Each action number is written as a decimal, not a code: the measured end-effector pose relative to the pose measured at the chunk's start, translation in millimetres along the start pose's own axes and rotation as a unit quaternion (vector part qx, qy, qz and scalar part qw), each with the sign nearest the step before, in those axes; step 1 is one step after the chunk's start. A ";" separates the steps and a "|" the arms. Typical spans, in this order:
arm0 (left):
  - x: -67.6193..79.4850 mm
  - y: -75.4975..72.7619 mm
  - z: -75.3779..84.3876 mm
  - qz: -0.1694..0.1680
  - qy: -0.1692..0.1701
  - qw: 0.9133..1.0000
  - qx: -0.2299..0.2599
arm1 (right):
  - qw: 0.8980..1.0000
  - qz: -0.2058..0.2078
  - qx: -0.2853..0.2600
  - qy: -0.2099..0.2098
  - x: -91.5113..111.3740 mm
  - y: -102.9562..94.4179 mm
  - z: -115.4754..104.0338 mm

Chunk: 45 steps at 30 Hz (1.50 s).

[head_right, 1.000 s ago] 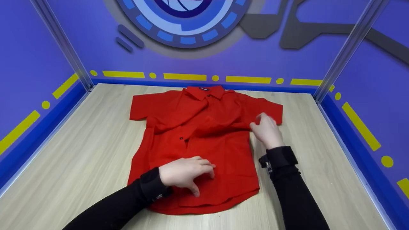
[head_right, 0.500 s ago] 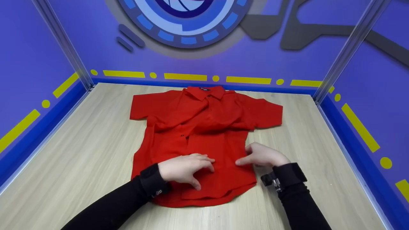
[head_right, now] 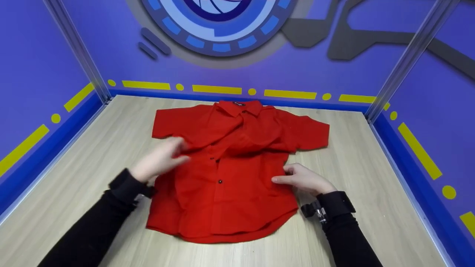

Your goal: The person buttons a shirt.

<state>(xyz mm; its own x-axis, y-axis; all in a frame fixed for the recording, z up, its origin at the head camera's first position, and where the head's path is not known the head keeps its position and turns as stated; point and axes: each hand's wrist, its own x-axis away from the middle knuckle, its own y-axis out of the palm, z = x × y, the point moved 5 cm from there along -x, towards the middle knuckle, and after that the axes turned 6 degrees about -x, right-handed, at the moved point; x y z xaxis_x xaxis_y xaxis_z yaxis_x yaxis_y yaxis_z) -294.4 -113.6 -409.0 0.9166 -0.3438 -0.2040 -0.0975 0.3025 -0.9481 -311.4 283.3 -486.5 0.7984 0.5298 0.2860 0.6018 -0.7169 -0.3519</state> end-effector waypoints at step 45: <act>17.2 5.4 -84.5 0.153 -0.096 0.859 0.480 | 0.913 0.099 -0.361 -0.163 0.7 -27.1 -2.2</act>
<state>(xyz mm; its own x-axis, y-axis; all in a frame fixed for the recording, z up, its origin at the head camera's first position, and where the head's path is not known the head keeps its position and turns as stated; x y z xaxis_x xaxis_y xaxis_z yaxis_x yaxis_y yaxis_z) -311.8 -193.1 -438.2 0.9612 0.0079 -0.2757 -0.0657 0.9773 -0.2012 -327.1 302.1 -474.7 0.9245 0.3791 -0.0405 0.3690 -0.8629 0.3453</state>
